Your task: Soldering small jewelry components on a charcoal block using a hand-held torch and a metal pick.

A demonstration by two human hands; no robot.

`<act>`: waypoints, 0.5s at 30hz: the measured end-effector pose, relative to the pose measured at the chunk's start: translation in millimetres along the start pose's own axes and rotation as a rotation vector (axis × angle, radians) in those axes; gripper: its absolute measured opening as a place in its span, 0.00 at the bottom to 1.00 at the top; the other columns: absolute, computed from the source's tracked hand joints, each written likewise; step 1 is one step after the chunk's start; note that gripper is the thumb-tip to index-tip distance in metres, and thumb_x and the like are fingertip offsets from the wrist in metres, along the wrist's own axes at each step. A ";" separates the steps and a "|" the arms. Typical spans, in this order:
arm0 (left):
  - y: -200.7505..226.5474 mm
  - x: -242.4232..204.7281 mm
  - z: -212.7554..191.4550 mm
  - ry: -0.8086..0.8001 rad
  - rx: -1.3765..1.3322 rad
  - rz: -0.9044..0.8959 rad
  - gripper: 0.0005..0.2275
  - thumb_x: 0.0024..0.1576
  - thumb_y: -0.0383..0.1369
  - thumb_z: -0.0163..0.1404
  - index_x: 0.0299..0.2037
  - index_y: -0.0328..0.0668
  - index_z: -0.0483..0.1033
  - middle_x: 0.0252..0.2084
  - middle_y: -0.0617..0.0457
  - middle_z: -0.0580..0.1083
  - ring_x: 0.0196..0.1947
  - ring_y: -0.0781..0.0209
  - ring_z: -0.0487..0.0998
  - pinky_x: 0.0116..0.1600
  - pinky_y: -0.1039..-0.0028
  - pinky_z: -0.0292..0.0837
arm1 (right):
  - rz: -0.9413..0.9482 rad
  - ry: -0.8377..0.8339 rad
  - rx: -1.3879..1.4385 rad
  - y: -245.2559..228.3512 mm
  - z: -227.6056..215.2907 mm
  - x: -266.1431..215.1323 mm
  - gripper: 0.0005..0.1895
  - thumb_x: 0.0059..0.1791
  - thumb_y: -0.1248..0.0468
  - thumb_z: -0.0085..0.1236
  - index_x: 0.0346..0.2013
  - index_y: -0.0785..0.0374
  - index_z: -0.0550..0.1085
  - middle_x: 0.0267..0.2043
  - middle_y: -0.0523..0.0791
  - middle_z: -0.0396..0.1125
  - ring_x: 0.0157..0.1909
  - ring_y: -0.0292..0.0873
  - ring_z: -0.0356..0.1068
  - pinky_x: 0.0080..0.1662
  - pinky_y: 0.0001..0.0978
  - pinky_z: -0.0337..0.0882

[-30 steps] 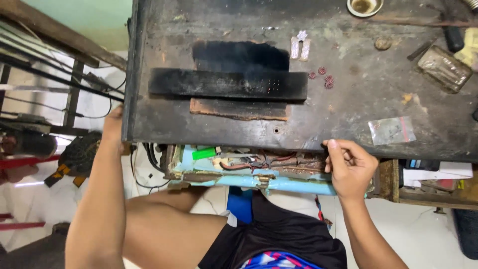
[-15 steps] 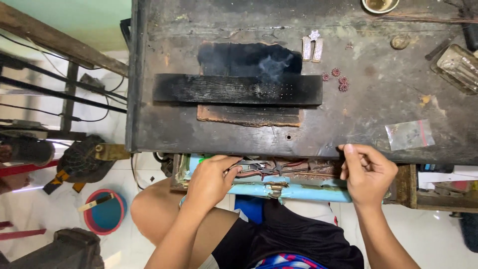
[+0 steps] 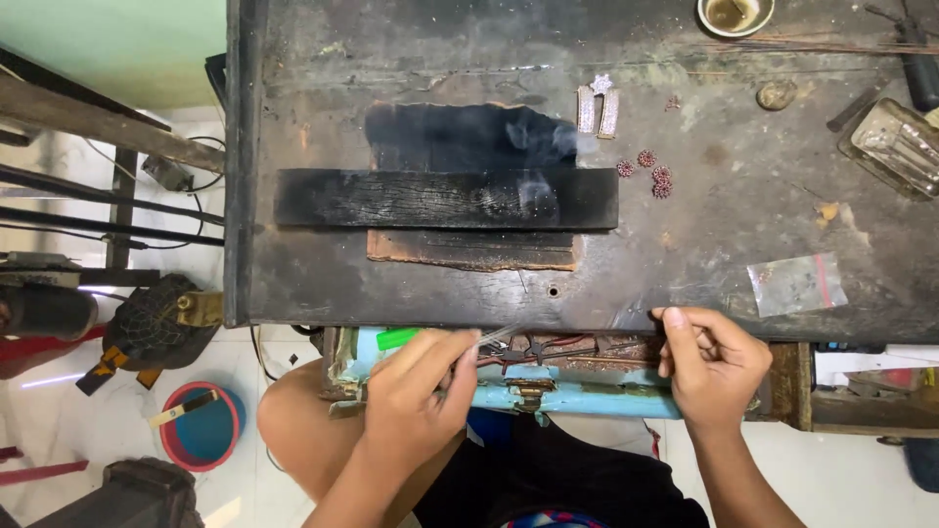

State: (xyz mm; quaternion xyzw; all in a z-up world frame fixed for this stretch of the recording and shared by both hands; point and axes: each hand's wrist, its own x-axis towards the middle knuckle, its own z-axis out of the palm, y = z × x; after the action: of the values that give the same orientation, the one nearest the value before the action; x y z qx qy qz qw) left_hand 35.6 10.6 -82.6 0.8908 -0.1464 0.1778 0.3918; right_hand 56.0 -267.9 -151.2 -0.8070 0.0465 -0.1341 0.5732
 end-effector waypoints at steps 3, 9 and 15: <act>-5.1 7.0 16.8 0.029 0.097 0.041 0.03 0.61 0.24 0.51 0.39 0.35 0.79 0.35 0.50 0.77 0.28 0.63 0.77 0.30 0.79 0.73 | 0.002 -0.003 -0.017 -1.1 -0.7 0.0 0.09 0.57 0.69 0.54 0.37 0.72 0.78 0.16 0.44 0.63 0.16 0.35 0.64 0.23 0.22 0.61; -9.5 3.9 25.9 0.030 -0.016 -0.063 0.03 0.60 0.25 0.52 0.39 0.35 0.79 0.39 0.47 0.74 0.23 0.66 0.70 0.24 0.81 0.65 | 0.001 -0.007 -0.007 -2.5 -0.9 0.5 0.10 0.57 0.67 0.53 0.36 0.70 0.79 0.14 0.44 0.63 0.15 0.34 0.63 0.23 0.22 0.62; -20.0 2.8 43.8 0.196 0.050 0.018 0.04 0.62 0.24 0.50 0.41 0.30 0.76 0.36 0.44 0.78 0.32 0.56 0.79 0.38 0.74 0.78 | 0.005 -0.006 -0.017 -2.5 -1.0 0.0 0.10 0.57 0.68 0.53 0.36 0.70 0.79 0.14 0.43 0.62 0.15 0.35 0.64 0.24 0.22 0.63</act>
State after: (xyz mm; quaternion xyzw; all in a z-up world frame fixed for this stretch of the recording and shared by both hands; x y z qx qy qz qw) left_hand 54.9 -9.6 -121.9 0.8774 -0.1107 0.2710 0.3802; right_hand 55.6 -268.0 -148.6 -0.8120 0.0478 -0.1298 0.5670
